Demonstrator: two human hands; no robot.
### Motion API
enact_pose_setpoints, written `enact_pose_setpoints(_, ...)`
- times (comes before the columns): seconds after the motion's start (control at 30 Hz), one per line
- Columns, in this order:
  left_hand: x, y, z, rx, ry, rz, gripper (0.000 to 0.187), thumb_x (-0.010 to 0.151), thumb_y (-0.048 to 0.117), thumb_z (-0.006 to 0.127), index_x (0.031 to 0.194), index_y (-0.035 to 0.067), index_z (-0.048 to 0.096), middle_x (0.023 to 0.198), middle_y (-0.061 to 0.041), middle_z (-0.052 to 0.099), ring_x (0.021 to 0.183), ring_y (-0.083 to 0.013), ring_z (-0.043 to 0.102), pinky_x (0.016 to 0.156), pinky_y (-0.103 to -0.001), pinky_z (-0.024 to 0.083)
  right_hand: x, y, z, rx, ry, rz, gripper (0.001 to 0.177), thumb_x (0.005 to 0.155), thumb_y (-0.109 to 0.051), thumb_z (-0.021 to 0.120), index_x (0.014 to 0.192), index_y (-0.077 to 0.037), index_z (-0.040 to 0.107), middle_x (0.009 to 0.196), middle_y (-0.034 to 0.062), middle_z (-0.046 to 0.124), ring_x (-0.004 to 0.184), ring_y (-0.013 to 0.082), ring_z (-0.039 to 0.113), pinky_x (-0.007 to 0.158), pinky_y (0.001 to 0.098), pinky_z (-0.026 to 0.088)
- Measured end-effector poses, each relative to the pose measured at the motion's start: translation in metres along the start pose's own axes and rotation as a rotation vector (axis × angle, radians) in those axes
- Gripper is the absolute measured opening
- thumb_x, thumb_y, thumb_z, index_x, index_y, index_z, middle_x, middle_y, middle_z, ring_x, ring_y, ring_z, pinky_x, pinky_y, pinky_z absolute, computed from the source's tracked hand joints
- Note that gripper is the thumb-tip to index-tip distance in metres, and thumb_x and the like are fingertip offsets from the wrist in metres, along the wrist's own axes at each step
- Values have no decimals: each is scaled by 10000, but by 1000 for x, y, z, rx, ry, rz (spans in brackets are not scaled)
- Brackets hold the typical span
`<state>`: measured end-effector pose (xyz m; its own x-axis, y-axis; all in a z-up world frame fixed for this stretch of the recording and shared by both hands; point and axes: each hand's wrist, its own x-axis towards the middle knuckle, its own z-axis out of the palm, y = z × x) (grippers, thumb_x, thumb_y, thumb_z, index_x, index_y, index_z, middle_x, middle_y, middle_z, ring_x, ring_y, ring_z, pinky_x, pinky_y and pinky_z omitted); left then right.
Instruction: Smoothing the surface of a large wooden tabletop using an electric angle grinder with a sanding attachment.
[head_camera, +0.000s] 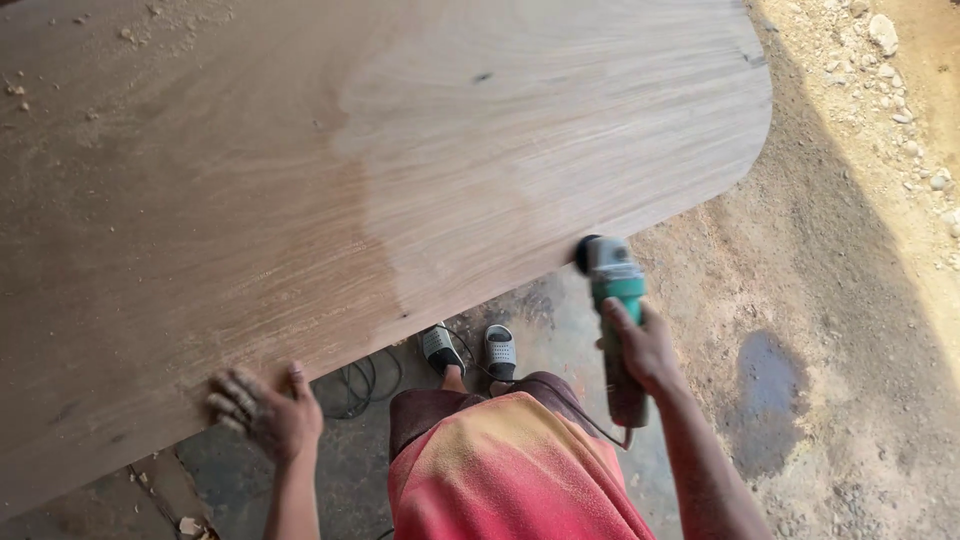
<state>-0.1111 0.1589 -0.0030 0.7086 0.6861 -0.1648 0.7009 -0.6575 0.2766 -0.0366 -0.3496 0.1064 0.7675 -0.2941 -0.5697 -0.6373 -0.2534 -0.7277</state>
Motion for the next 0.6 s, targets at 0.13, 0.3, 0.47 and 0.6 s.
enact_pose_setpoints(0.13, -32, 107, 15, -5, 56, 472, 953, 1001, 710, 324, 1662, 51, 137, 1738, -185, -43, 1601, -422, -43, 1277, -612, 13, -5, 15, -70, 189, 165, 113, 503, 1008, -499, 582, 1163, -20, 579, 883, 182, 711, 715, 276, 705, 649, 425, 587)
enact_pose_setpoints(0.3, -47, 250, 61, 197, -175, 1101, 1048, 927, 827, 75, 1629, 54, 168, 1713, -164, 100, 1567, -384, 95, 1260, -541, 75, -48, 61, -127, 343, 349, 59, 525, 1076, -469, 540, 1215, 37, 551, 981, 166, 696, 771, 280, 714, 644, 431, 574)
enact_pose_setpoints(0.47, 21, 353, 55, 341, -179, 945, 1026, 914, 828, 126, 1645, 109, 68, 1717, -121, 15, 1565, -378, 8, 1252, -526, 13, -83, 155, -148, 496, 418, 100, 547, 1087, -453, 536, 1324, 40, 522, 989, 201, 671, 752, 311, 698, 639, 459, 574)
enact_pose_setpoints(0.6, 87, 412, 68, 178, -97, 901, 1059, 915, 837, 316, 1660, 118, 94, 1734, -94, 21, 1582, -370, -9, 1257, -550, -14, -78, 259, -170, 559, 426, 234, 667, 971, -539, 549, 1471, -103, 483, 944, 188, 638, 692, 361, 674, 576, 532, 560)
